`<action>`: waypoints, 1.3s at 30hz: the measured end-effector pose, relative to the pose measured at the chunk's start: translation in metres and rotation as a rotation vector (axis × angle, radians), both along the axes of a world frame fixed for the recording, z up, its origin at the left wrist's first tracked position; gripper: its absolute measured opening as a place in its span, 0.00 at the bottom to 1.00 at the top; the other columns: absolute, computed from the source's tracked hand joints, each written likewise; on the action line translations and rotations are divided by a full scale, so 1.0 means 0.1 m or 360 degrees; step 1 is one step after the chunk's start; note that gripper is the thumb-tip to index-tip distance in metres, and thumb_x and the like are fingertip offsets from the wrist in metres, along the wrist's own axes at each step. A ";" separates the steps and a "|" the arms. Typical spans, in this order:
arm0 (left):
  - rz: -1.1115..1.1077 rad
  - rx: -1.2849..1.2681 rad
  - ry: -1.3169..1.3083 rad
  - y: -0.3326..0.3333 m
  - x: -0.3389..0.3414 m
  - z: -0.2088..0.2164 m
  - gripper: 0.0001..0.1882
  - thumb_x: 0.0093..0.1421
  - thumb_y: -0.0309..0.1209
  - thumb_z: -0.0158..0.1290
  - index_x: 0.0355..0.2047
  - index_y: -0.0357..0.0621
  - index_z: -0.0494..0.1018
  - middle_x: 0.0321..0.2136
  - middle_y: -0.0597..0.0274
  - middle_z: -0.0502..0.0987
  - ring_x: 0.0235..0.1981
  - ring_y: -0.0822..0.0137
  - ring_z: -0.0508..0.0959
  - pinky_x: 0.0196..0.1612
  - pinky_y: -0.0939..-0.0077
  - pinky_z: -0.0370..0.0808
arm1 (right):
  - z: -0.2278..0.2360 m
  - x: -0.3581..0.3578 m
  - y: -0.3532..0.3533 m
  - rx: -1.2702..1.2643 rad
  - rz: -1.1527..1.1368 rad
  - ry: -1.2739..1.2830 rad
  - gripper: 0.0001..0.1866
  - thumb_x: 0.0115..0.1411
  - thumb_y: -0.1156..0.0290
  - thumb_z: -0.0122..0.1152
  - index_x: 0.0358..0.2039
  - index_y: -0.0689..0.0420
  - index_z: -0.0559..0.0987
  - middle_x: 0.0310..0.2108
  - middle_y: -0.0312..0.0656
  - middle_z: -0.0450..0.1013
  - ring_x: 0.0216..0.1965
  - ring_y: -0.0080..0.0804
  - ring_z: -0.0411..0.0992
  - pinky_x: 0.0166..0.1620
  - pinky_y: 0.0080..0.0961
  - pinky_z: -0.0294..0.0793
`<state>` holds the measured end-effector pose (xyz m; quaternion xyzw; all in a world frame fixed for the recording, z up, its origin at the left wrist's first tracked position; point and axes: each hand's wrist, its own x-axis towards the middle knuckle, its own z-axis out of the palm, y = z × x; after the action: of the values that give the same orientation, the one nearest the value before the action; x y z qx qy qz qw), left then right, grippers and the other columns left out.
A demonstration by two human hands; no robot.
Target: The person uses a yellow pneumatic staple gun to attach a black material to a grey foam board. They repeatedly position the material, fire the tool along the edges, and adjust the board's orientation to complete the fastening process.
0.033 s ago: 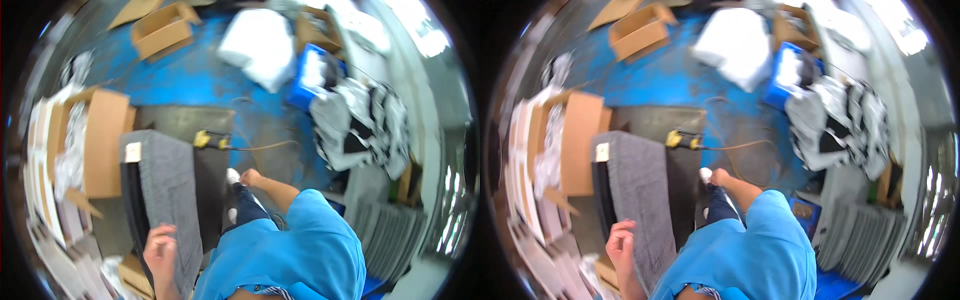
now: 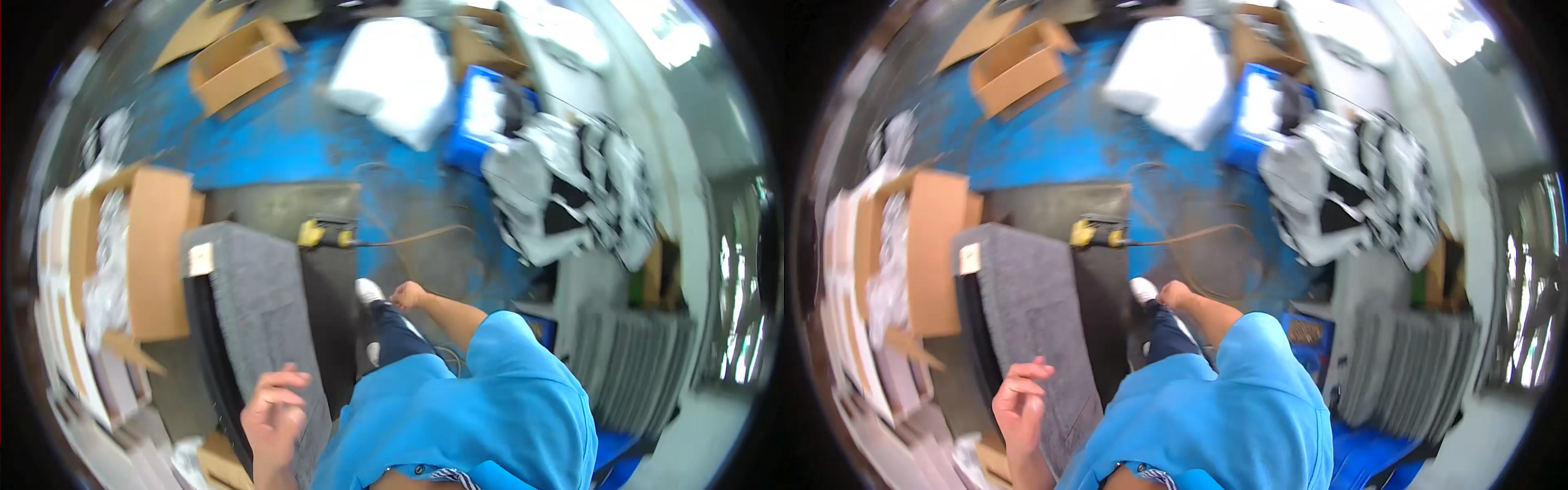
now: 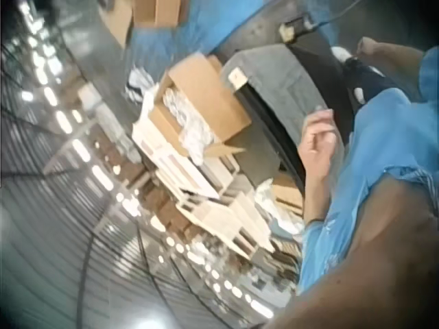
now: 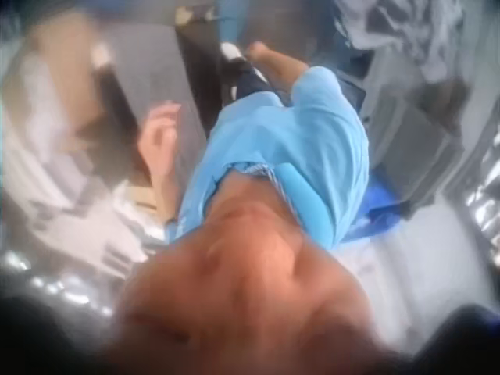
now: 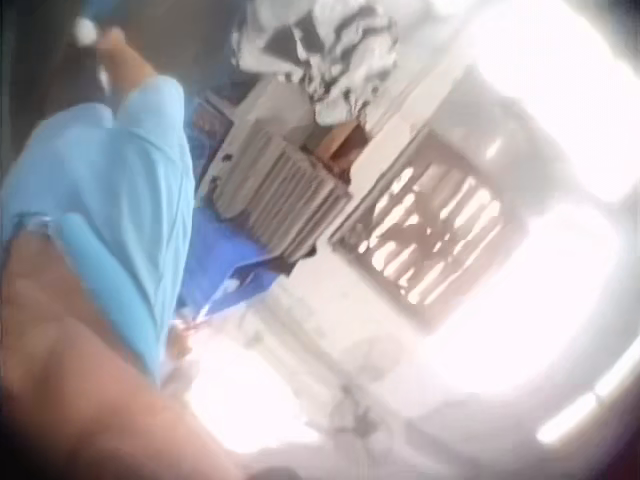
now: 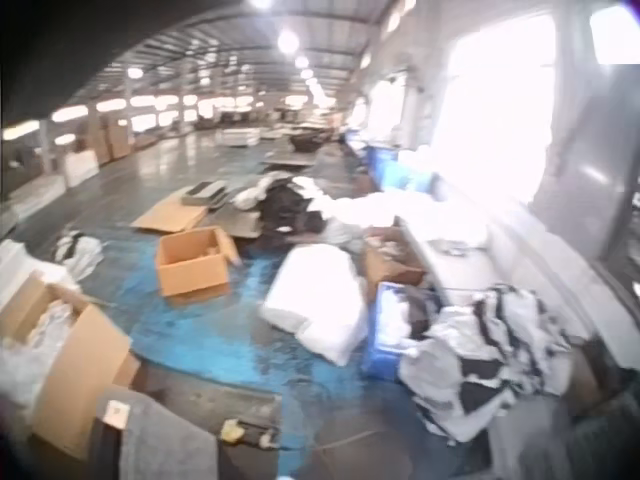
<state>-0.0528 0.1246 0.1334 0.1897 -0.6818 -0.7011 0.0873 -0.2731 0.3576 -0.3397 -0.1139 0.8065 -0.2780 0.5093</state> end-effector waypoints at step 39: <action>-0.3199 -0.0025 0.0854 8.25 0.48 1.71 0.21 0.54 0.23 0.69 0.49 0.51 0.84 0.47 0.54 0.81 0.51 0.52 0.78 0.70 0.34 0.56 | 2.43 6.40 11.07 0.2025 -0.2683 0.0769 0.26 0.66 0.56 0.62 0.62 0.54 0.79 0.60 0.48 0.77 0.61 0.51 0.74 0.62 0.45 0.75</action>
<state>-0.0047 0.9494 0.3047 -0.6286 -0.4882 -0.4654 -0.3872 0.3672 1.4643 -0.0963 0.7104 0.7007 -0.0395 -0.0525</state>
